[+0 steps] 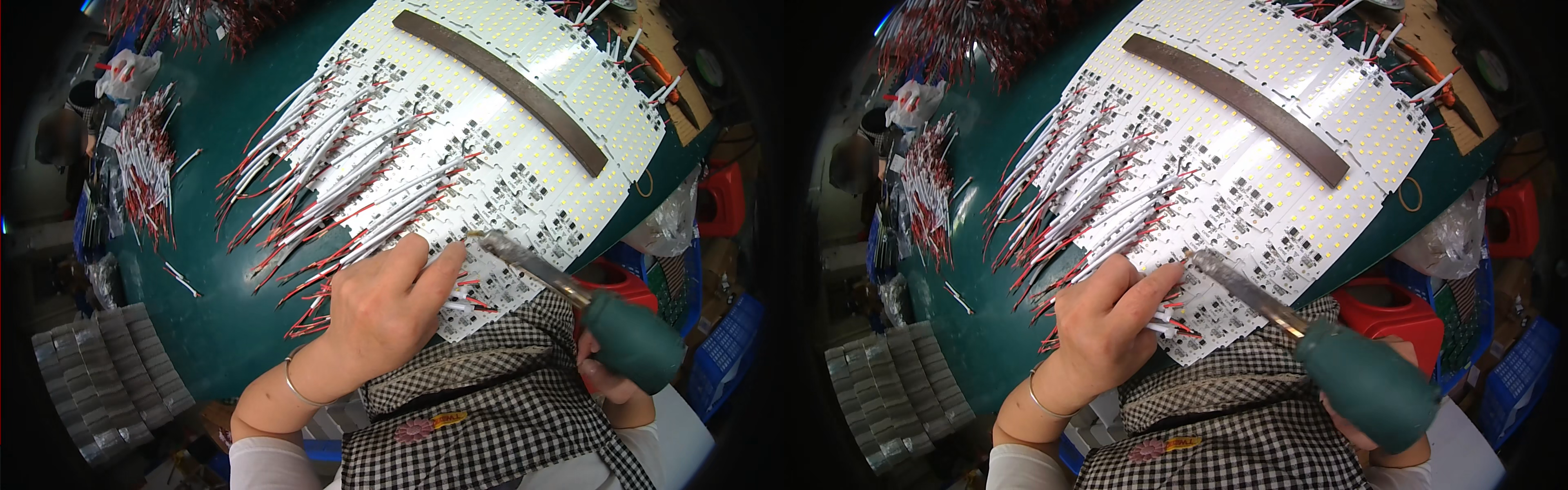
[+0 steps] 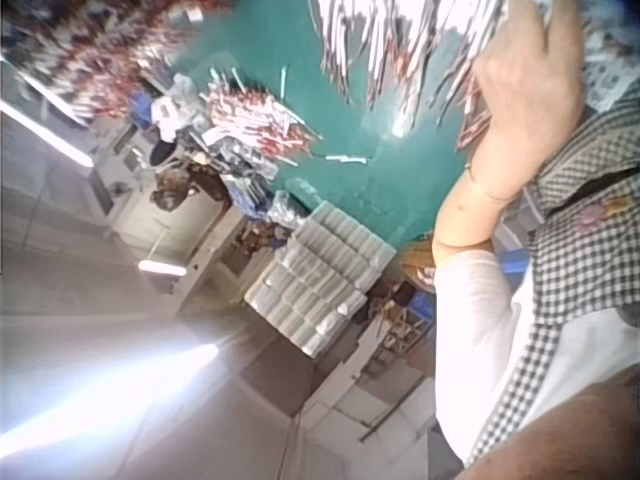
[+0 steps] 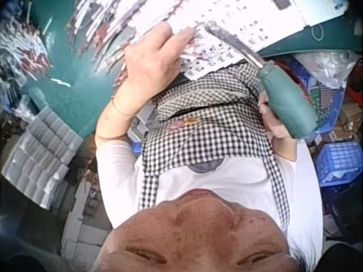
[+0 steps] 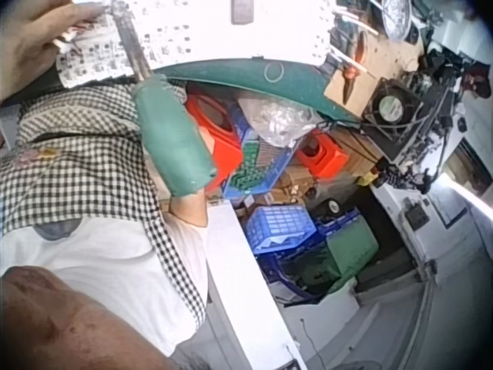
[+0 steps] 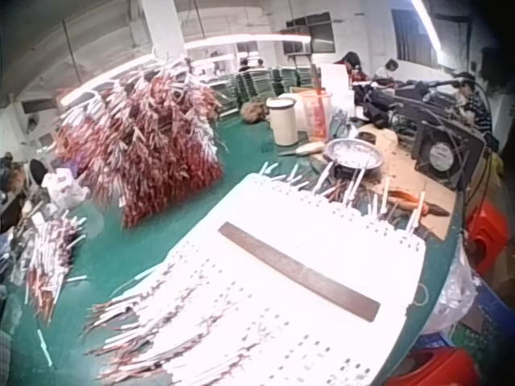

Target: The person solders electrical wires onto an array of LED circuit boards using a soldering iron and solder wire.

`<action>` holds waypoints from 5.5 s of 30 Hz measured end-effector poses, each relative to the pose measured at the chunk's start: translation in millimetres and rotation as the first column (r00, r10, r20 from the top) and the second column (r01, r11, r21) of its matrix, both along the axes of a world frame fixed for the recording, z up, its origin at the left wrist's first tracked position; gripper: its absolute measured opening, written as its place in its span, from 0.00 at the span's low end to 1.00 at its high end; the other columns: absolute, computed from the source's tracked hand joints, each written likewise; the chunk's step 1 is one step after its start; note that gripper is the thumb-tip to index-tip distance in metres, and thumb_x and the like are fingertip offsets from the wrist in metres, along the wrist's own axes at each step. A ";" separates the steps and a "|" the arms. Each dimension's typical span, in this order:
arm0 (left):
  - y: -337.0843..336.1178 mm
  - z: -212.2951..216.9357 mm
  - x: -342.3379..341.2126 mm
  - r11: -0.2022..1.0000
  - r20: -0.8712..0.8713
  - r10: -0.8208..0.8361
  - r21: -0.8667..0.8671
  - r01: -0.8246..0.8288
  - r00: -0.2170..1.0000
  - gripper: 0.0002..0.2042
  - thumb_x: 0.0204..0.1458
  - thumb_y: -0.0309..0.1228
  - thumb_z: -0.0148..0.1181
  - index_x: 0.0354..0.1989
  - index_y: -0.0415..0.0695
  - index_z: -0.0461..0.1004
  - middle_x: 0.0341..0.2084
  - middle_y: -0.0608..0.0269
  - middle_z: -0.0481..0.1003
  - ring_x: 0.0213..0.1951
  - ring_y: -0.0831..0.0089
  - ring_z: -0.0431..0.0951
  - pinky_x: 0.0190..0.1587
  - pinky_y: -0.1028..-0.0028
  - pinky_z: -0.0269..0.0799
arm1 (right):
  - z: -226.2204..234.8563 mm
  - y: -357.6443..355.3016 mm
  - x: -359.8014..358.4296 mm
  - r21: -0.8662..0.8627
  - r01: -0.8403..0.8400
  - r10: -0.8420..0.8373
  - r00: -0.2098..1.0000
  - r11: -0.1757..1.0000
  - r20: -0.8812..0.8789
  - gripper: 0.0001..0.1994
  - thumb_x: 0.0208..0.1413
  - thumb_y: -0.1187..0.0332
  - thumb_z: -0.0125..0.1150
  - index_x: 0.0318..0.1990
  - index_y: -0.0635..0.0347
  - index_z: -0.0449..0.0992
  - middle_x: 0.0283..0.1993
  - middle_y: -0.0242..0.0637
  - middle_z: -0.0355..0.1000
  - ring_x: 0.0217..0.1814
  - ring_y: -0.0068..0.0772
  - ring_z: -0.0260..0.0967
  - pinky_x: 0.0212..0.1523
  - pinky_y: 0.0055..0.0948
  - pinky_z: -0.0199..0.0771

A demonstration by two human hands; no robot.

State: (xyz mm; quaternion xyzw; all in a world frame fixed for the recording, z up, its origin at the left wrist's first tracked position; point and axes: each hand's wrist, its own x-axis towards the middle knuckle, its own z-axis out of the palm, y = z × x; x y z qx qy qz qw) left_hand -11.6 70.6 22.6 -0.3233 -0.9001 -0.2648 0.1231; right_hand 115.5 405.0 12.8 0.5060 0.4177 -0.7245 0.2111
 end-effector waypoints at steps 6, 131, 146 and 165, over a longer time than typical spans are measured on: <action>1.3 3.5 -0.4 0.999 -0.024 0.000 -0.042 -0.001 1.000 0.18 0.39 0.21 0.62 0.43 0.40 0.78 0.22 0.65 0.65 0.17 0.74 0.68 0.16 0.72 0.61 | 11.5 -8.8 -6.7 0.573 -0.293 0.641 0.419 0.766 -0.643 0.30 0.45 0.73 0.72 0.56 0.77 0.67 0.48 0.49 0.71 0.26 0.31 0.72 0.24 0.26 0.76; 12.6 -3.4 -0.9 1.000 -0.058 -0.015 0.007 0.015 0.998 0.18 0.44 0.20 0.60 0.47 0.32 0.78 0.22 0.65 0.61 0.20 0.74 0.67 0.18 0.73 0.64 | 31.2 -28.9 -39.8 0.557 -0.352 0.653 0.508 0.752 -0.561 0.10 0.48 0.72 0.72 0.38 0.66 0.82 0.31 0.38 0.81 0.29 0.27 0.80 0.29 0.22 0.80; 12.4 -1.4 -2.0 1.000 -0.057 -0.016 0.023 0.018 0.998 0.18 0.42 0.19 0.61 0.46 0.32 0.78 0.22 0.65 0.62 0.21 0.74 0.68 0.18 0.74 0.64 | 14.3 -1.4 -21.8 0.979 -0.139 0.984 0.113 0.150 -0.135 0.17 0.46 0.64 0.70 0.41 0.66 0.79 0.28 0.34 0.76 0.26 0.29 0.73 0.38 0.28 0.74; 4.8 -11.0 -14.7 0.977 0.013 -0.177 0.125 0.174 0.984 0.22 0.39 0.20 0.61 0.48 0.36 0.77 0.26 0.60 0.71 0.23 0.66 0.74 0.20 0.70 0.68 | 31.4 2.6 16.5 0.677 -0.330 0.718 0.547 0.658 -0.431 0.20 0.55 0.59 0.68 0.50 0.62 0.77 0.39 0.33 0.79 0.42 0.32 0.76 0.48 0.32 0.77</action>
